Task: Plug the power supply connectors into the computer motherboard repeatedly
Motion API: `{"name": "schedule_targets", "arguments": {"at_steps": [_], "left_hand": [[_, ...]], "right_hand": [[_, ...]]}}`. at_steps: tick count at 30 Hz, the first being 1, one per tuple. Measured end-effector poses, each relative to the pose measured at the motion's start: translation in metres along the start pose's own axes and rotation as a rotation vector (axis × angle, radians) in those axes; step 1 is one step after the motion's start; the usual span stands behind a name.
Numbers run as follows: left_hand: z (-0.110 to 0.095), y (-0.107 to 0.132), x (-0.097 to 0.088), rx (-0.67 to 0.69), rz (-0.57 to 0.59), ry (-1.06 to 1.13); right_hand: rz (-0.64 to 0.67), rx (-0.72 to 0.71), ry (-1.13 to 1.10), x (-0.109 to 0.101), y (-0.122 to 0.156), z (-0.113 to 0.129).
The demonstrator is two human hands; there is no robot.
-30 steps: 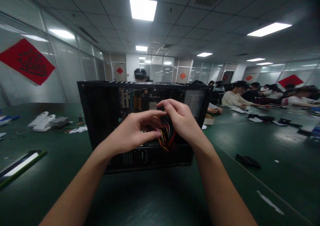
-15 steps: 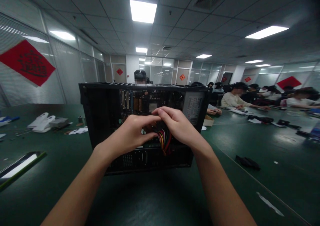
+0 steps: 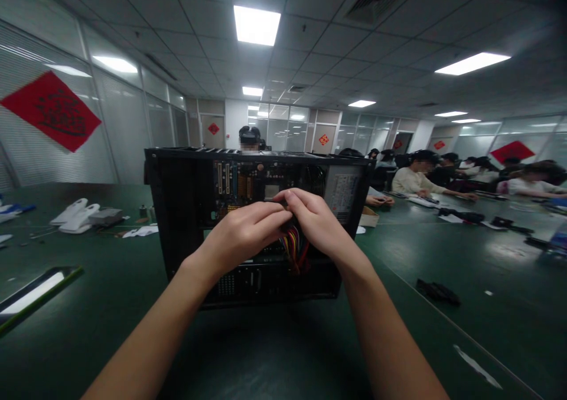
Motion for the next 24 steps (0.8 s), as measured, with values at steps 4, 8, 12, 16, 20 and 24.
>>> {"name": "schedule_targets", "arguments": {"at_steps": [4, 8, 12, 16, 20, 24], "left_hand": [[0.0, 0.003, 0.003, 0.055, -0.026, -0.014], [0.003, 0.009, 0.007, 0.103, -0.082, -0.065], [0.011, 0.015, 0.012, 0.055, -0.104, -0.051], [0.024, 0.017, 0.015, -0.045, -0.179, -0.078], [0.041, 0.021, 0.018, -0.173, -0.265, -0.128], [0.059, 0.026, 0.032, -0.297, -0.221, -0.109]], "right_hand": [[-0.015, 0.005, 0.002, 0.001, 0.0, -0.003], [0.015, 0.016, 0.001, 0.004, -0.001, -0.005], [0.026, 0.039, -0.038, 0.006, -0.001, -0.009], [-0.002, -0.03, 0.03, 0.004, -0.001, -0.008], [0.031, -0.247, 0.363, 0.007, 0.002, 0.003], [0.161, -0.262, 0.697, 0.023, 0.003, -0.001]]}}
Point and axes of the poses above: each hand's wrist, its own y-axis away from the middle knuckle, its own x-axis out of the palm, z = x × y, the point moved 5 cm from there along -y, towards the middle knuckle, and after that the axes turned 7 degrees about -x, right-handed, at the moved point
